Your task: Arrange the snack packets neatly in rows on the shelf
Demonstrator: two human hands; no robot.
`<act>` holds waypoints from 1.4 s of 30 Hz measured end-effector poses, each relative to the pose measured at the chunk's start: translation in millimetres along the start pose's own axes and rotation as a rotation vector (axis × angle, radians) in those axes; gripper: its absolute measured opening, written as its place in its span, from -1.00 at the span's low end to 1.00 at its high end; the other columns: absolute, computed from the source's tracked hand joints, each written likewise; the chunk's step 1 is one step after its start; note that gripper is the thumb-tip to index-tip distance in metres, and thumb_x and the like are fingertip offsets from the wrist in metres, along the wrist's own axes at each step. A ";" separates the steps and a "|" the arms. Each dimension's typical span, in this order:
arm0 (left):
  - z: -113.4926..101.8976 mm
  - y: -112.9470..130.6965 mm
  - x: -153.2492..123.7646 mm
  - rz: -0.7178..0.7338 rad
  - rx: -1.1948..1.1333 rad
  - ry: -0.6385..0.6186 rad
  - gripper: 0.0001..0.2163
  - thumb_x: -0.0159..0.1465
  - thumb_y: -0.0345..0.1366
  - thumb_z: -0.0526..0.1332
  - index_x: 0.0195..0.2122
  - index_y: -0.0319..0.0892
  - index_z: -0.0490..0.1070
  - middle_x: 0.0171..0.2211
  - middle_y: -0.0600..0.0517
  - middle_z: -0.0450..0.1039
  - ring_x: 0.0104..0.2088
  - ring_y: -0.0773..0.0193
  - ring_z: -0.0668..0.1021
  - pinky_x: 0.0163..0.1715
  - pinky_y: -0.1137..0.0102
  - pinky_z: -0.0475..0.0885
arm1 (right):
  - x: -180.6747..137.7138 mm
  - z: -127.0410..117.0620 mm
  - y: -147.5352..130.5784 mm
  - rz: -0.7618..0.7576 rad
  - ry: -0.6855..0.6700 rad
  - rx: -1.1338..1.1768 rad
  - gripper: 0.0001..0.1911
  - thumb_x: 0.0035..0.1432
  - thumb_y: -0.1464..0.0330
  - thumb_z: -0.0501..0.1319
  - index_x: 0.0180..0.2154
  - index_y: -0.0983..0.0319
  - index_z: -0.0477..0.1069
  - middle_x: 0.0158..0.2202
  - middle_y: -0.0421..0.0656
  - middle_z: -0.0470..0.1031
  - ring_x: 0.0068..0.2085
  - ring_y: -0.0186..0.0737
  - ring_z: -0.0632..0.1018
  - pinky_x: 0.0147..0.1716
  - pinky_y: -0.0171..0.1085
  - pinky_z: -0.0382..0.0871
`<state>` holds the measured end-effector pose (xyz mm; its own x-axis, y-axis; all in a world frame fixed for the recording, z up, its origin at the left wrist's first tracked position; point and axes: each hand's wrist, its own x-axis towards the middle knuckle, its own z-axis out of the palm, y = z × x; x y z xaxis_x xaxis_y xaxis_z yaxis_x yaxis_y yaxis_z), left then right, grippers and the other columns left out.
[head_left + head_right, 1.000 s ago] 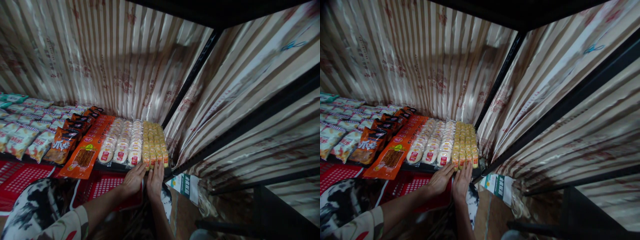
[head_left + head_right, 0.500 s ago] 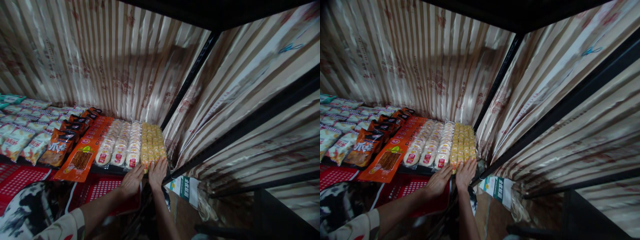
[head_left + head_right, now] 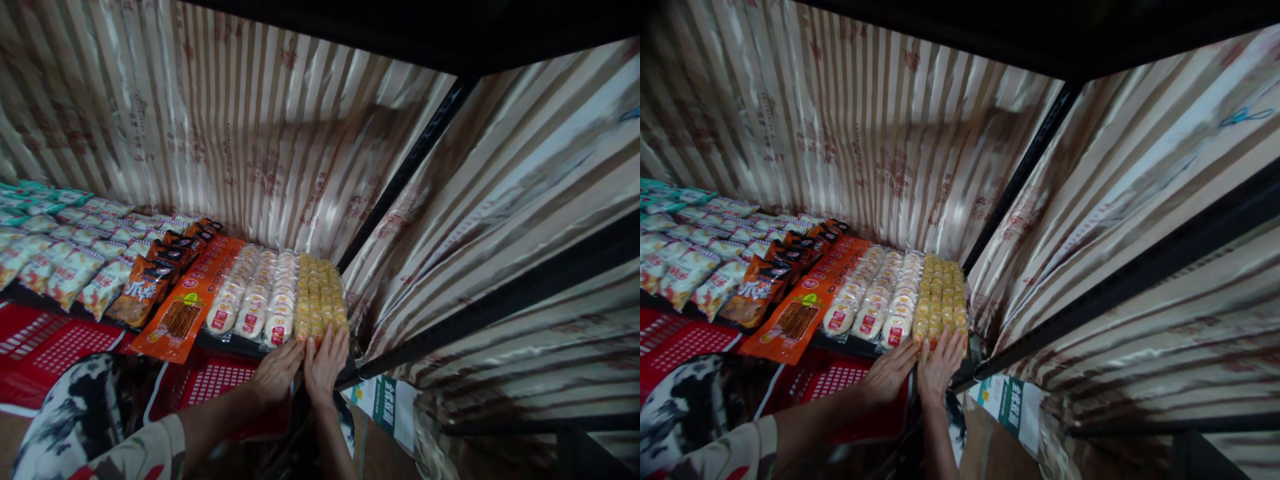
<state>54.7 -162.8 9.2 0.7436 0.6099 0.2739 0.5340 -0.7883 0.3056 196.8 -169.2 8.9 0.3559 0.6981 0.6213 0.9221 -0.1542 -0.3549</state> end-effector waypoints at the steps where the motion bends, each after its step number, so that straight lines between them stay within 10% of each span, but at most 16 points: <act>1: -0.3 -0.6 -0.2 0.003 0.002 0.001 -0.54 0.32 -0.34 -0.03 0.25 -0.26 0.07 0.25 -0.10 0.11 0.26 0.18 0.15 0.21 0.28 0.14 | -0.3 0.0 -1.3 -0.024 -0.020 0.002 -0.31 0.28 0.07 -0.18 0.27 0.37 -0.03 0.32 0.17 -0.12 0.32 0.10 -0.14 0.14 0.20 -0.03; 22: -6.3 -2.8 -11.0 -0.005 0.025 0.179 -0.59 0.32 -0.29 0.00 0.18 -0.27 0.19 0.27 -0.10 0.06 0.28 0.15 0.11 0.19 0.30 0.19 | 1.6 11.4 1.6 -0.100 0.001 -0.046 -0.29 0.28 0.03 -0.26 0.21 0.39 0.14 0.27 0.20 0.02 0.29 0.16 0.00 0.12 0.17 0.05; 42: -61.6 -82.6 -75.4 -0.385 0.171 0.309 -0.57 0.18 -0.46 0.04 0.12 -0.32 0.26 0.30 -0.18 -0.06 0.31 -0.02 -0.06 0.23 -0.01 0.02 | 1.8 0.7 -43.3 -0.286 -0.026 -0.001 -0.40 0.31 0.16 -0.22 0.28 0.29 -0.04 0.34 0.09 -0.19 0.32 0.15 -0.13 0.13 0.25 -0.01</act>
<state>-70.3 -138.7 19.5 0.3410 0.8330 0.4356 0.8225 -0.4888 0.2908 157.4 -160.8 24.9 0.0777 0.7311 0.6779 0.9846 0.0504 -0.1673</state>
